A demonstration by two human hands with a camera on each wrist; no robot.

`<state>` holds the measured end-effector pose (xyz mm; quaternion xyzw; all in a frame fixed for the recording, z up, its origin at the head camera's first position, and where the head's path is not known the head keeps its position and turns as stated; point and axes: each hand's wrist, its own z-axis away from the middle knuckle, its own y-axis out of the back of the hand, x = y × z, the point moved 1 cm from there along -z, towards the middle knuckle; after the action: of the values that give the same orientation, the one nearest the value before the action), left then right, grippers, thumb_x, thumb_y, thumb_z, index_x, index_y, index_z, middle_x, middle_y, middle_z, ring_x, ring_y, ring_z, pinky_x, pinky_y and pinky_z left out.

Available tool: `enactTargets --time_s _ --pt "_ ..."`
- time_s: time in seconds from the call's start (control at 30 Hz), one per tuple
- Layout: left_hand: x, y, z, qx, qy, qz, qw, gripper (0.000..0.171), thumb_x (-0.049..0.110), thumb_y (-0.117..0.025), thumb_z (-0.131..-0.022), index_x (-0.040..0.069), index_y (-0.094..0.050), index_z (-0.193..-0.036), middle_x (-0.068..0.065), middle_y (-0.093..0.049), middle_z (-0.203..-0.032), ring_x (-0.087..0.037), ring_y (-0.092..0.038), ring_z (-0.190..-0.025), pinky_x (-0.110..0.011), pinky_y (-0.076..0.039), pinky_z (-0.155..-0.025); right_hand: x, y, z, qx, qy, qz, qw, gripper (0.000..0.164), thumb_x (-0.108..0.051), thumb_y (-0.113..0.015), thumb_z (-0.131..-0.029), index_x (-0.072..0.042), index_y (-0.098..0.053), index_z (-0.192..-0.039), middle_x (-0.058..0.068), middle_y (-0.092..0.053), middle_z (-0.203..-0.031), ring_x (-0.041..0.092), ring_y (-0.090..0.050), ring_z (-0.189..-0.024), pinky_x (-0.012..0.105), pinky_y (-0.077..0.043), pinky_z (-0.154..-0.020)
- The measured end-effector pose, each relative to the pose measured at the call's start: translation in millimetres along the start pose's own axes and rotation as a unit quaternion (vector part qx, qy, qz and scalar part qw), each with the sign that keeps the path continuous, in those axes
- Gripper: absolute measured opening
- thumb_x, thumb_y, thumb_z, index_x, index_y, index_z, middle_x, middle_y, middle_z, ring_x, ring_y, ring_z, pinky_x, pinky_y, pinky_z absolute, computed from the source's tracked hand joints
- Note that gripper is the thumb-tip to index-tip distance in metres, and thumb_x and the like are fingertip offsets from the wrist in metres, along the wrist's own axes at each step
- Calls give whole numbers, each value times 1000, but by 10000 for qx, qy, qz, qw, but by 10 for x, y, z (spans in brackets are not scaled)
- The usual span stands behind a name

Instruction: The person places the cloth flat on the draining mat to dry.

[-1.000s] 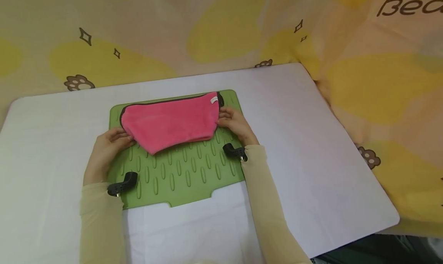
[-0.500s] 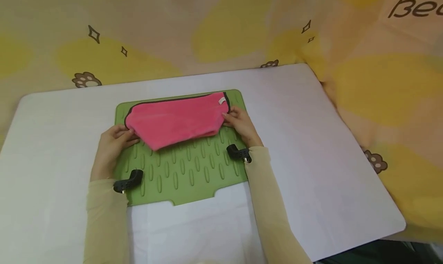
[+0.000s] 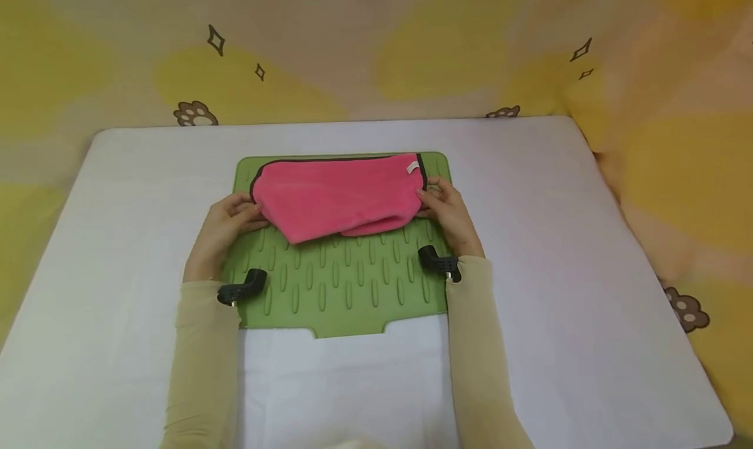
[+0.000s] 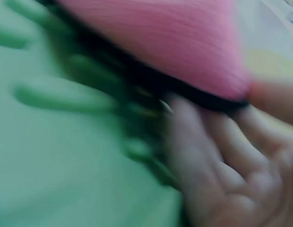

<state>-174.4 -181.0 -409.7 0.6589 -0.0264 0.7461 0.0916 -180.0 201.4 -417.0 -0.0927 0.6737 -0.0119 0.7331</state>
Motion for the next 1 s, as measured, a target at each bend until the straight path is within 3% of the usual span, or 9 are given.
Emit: enactTargets --time_s 0.13,0.27,0.4,0.6,0.8,0.9,1.0 --pt "-21 31 22 -550 -57 -424 9976 29 -2 -54 -92 -14 -49 -117 -1 -64 -94 -4 -63 -85 -20 -51 -81 -21 127 62 -840 -136 5 9964 28 5 -51 -93 -4 -47 -120 6 -64 -102 14 -61 -91 25 -51 -81" --pt "-28 20 14 -519 -170 -928 9942 30 -4 -60 -87 -13 -52 -114 -7 -66 -95 -2 -62 -84 -16 -48 -78 -19 163 67 -1204 -224 366 9918 45 15 -51 -88 -8 -44 -126 4 -62 -107 14 -60 -95 24 -50 -82" --pt "-24 -13 -8 -203 -167 -1072 9939 26 -1 -61 -87 -13 -55 -109 -7 -67 -91 -4 -61 -80 -16 -49 -76 -6 148 47 -1105 -264 611 9916 46 15 -52 -88 -9 -43 -126 2 -61 -106 13 -61 -93 23 -50 -81" --pt "-38 -45 -27 -54 11 -210 9998 18 -3 -54 -92 -15 -51 -105 4 -64 -82 -6 -64 -76 -23 -54 -75 7 129 29 -815 -277 830 9928 27 4 -58 -90 -8 -49 -113 2 -65 -98 10 -61 -87 21 -49 -78" --pt "-26 -53 -29 33 114 220 9997 10 -2 -52 -94 -8 -51 -102 8 -66 -79 -8 -67 -75 -25 -54 -75 25 127 12 -536 -219 710 9958 11 4 -59 -89 -2 -58 -99 3 -68 -86 11 -62 -77 23 -53 -72" --pt "-36 -76 -42 -22 162 209 9996 13 -1 -49 -95 -8 -49 -106 3 -67 -85 -8 -67 -77 -26 -54 -76 33 126 10 -445 -195 713 9963 6 1 -60 -90 -4 -62 -94 2 -68 -84 11 -62 -74 24 -53 -70" --pt "-45 -109 -56 -59 170 89 9998 21 1 -47 -96 -11 -45 -113 -14 -66 -97 -6 -66 -79 -26 -54 -77 37 125 14 -559 -141 695 9959 6 -3 -58 -92 -5 -62 -97 2 -68 -88 11 -62 -78 24 -53 -72"
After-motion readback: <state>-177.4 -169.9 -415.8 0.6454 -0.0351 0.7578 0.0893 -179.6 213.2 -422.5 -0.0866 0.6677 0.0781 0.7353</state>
